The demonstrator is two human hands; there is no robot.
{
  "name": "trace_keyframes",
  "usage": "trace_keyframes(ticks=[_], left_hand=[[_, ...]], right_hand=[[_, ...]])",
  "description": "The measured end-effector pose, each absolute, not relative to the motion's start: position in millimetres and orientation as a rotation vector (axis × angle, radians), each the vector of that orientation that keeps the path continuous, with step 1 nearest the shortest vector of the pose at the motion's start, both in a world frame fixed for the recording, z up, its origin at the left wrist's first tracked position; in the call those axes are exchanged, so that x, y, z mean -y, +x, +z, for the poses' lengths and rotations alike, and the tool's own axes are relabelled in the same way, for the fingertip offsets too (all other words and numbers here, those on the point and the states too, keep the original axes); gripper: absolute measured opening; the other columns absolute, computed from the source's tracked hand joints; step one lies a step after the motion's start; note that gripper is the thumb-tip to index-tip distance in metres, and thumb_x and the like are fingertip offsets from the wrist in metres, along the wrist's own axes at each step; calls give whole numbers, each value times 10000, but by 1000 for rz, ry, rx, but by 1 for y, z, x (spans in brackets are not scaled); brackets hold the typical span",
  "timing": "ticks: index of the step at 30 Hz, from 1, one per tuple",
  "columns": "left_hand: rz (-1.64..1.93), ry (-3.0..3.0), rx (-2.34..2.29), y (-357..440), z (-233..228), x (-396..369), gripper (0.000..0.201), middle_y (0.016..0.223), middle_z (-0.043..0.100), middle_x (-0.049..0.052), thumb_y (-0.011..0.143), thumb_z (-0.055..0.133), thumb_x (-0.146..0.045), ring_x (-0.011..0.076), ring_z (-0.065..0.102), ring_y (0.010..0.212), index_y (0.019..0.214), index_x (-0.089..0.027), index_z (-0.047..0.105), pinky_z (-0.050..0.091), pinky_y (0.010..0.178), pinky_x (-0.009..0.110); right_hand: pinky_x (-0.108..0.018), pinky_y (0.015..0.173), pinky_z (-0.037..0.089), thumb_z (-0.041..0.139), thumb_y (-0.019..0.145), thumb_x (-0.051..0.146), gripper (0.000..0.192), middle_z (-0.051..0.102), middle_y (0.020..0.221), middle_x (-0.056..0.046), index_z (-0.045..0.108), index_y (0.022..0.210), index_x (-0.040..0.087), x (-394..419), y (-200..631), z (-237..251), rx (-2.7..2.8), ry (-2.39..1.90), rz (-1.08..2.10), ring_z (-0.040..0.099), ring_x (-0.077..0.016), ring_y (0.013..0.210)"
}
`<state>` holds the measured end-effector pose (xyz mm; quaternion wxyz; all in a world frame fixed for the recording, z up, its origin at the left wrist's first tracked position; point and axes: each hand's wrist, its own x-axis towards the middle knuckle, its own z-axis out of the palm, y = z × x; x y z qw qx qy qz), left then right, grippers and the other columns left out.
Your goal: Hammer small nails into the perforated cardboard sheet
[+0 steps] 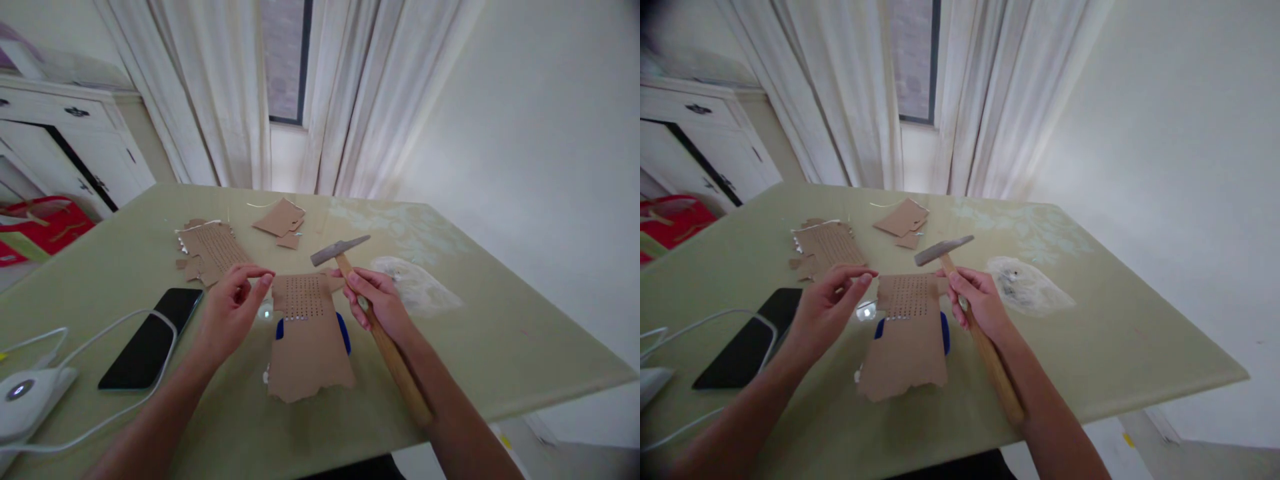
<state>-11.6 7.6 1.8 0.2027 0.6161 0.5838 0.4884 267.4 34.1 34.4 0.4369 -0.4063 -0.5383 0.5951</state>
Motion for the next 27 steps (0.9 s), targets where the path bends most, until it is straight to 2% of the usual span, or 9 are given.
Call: trace_keyframes(ticks=[3,6,8,13,18,21,23,25,27], left_hand=[[1015,1856,-1835,-35,-7,-19,375,831,710,33,954,609,-552,199,577,666,936,-224,791,440,648,339],[682,1956,-1900,-47,-19,-23,374,960,769,69,926,599,-549,288,698,895,980,-231,788,507,830,411],[553,1996,-1969,-48,-26,-23,362,1050,771,97,931,568,-515,335,715,1030,1004,-224,771,511,928,456],[371,2111,-1950,-44,-38,-20,334,1042,733,138,976,436,-389,336,712,1002,952,-209,717,524,935,477],[474,2121,-2024,-47,-40,-21,298,945,728,133,1031,413,-389,344,705,950,930,-225,640,525,857,463],[742,2081,-2145,-45,-30,-22,295,1071,741,149,1051,427,-370,350,702,1041,1054,-211,674,524,892,465],[997,2020,-2133,-40,-22,-20,286,1100,738,124,1061,474,-384,298,699,973,1127,-212,692,527,857,423],[1200,1884,-2012,-32,-16,-16,259,956,732,60,1049,575,-434,224,665,782,1125,-222,702,511,724,353],[1319,1761,-1819,-23,-12,-8,255,839,717,14,1014,681,-466,184,636,690,1090,-226,717,481,634,311]], right_hand=[[-186,290,326,865,800,606,508,564,664,69,787,1014,151,-53,268,2,1104,-1001,1545,458,-52,348],[-177,295,325,921,759,561,496,577,674,61,808,997,140,-60,274,-15,1001,-1018,1593,461,-44,364],[-166,298,307,921,778,512,455,571,681,63,815,1017,140,-60,280,-17,939,-1004,1630,444,-33,372],[-157,308,278,858,860,433,383,559,713,66,812,1112,148,-54,281,-13,817,-962,1768,380,-16,387],[-175,324,308,870,838,502,457,589,737,56,778,1110,146,-46,271,-12,903,-986,1783,425,-29,401],[-177,333,310,883,806,556,469,566,701,74,718,998,161,-44,265,-15,1014,-1039,1729,442,-33,391],[-180,334,312,868,808,580,467,569,679,78,658,924,178,-43,262,-18,1085,-1090,1702,446,-40,383],[-184,328,304,836,823,608,474,576,646,80,616,894,194,-42,260,-21,1132,-1113,1699,442,-50,376],[-183,327,294,797,850,631,474,566,598,88,597,898,204,-40,258,-24,1160,-1103,1709,422,-58,368]])
